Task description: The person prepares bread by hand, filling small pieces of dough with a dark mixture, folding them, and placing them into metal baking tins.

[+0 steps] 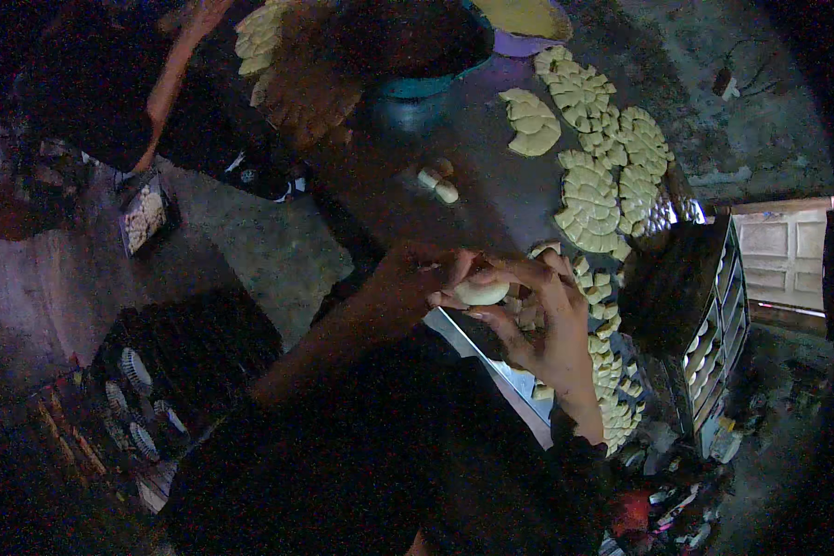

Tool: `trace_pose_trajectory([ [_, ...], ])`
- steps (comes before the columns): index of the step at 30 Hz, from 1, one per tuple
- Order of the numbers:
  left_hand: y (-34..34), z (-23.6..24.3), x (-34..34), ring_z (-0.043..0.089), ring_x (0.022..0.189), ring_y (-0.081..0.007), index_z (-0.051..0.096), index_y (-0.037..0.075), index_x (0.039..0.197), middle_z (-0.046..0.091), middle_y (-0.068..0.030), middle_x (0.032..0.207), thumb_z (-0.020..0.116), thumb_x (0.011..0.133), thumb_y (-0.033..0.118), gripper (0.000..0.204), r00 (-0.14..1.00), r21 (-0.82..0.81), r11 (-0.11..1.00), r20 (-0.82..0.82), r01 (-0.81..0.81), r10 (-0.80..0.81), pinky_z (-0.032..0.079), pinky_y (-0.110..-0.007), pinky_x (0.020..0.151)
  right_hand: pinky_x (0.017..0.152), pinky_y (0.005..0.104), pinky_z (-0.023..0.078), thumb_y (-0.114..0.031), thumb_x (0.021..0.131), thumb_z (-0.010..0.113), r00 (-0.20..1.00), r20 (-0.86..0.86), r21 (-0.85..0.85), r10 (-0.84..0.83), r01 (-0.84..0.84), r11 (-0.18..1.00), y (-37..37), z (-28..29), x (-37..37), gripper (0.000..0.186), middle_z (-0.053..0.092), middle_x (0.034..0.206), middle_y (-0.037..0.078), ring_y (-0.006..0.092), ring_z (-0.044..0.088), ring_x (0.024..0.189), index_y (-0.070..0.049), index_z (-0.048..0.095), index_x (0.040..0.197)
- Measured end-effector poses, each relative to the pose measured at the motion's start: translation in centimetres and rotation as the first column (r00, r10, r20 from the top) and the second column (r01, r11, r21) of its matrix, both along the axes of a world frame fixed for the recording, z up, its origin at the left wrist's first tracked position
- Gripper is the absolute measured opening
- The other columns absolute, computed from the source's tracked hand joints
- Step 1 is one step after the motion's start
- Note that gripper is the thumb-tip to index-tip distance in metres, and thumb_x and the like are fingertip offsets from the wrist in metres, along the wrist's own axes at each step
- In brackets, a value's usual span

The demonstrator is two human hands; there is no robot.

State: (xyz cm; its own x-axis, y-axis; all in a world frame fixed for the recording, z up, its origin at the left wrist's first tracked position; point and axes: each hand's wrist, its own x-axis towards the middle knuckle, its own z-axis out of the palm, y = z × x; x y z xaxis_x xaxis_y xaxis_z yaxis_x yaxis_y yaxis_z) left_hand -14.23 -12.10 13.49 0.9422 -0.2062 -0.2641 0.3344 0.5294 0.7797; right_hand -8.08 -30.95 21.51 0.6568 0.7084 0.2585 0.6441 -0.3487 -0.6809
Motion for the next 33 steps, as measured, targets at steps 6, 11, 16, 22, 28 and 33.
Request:
trace_pose_trajectory([
  [6,3.5,-3.1,2.9,0.064,0.103,-0.0165,0.067,0.000,0.110,0.069,-0.0095,0.112,0.061,0.097,0.030,0.033,0.996,0.235,0.968,-0.043,0.089,-0.081,0.050,-0.032,0.089,0.081,0.0359,0.049,-0.008,0.069,0.084,0.975,-0.113,-0.016,-0.191,0.191,0.982,3.8,-6.4,2.2,0.048,0.069,0.107,0.009,0.0249,0.065,0.092,-0.008,0.060,0.110],
  [11,4.4,-10.4,4.6,0.065,0.103,-0.0209,0.066,0.003,0.114,0.068,-0.0125,0.114,0.064,0.094,0.038,0.040,0.999,0.467,0.884,0.004,-0.031,0.033,0.050,-0.036,0.091,0.084,0.0335,0.050,-0.004,0.076,0.078,0.334,-0.902,-0.111,-0.274,0.433,0.895,8.0,-9.8,4.4,0.039,0.066,0.105,0.010,0.0193,0.062,0.095,-0.005,0.060,0.110],
  [16,6.0,-14.4,8.4,0.058,0.117,-0.0244,0.056,0.005,0.127,0.062,-0.0127,0.124,0.061,0.095,0.043,0.051,0.879,0.318,0.945,-0.468,0.073,0.089,0.044,-0.039,0.101,0.083,0.0330,0.050,-0.008,0.085,0.069,0.756,-0.387,-0.343,-0.528,0.413,0.843,7.3,-16.9,10.2,0.027,0.066,0.104,0.011,0.0195,0.061,0.094,-0.002,0.061,0.110],
  [22,6.8,-16.8,10.6,0.049,0.128,-0.0262,0.050,0.006,0.136,0.055,-0.0088,0.136,0.050,0.098,0.052,0.060,0.978,-0.194,0.979,-0.185,0.061,-0.098,0.037,-0.043,0.110,0.079,0.0340,0.052,0.000,0.081,0.064,0.543,-0.707,0.094,-0.452,0.706,0.702,7.6,-25.1,10.5,0.027,0.066,0.106,0.014,0.0269,0.065,0.096,0.000,0.065,0.108],
  [28,8.5,-18.6,9.1,0.053,0.123,-0.0237,0.054,0.007,0.136,0.058,-0.0107,0.134,0.052,0.098,0.049,0.057,0.938,0.030,0.963,-0.237,0.268,-0.254,0.039,-0.041,0.107,0.079,0.0328,0.053,0.000,0.083,0.065,0.721,-0.254,-0.211,-0.645,0.610,0.764,9.6,-22.4,11.5,0.032,0.060,0.119,0.012,0.0242,0.065,0.098,-0.002,0.066,0.115],
  [33,14.1,-17.0,5.9,0.065,0.101,-0.0267,0.068,0.006,0.114,0.070,-0.0147,0.108,0.056,0.093,0.056,0.056,0.924,0.646,0.676,-0.351,0.354,-0.149,0.048,-0.039,0.092,0.081,0.0307,0.053,-0.001,0.084,0.067,0.840,-0.340,-0.142,-0.422,0.398,0.906,17.2,-23.3,13.1,0.032,0.064,0.114,0.010,0.0223,0.066,0.098,-0.002,0.065,0.115],
])
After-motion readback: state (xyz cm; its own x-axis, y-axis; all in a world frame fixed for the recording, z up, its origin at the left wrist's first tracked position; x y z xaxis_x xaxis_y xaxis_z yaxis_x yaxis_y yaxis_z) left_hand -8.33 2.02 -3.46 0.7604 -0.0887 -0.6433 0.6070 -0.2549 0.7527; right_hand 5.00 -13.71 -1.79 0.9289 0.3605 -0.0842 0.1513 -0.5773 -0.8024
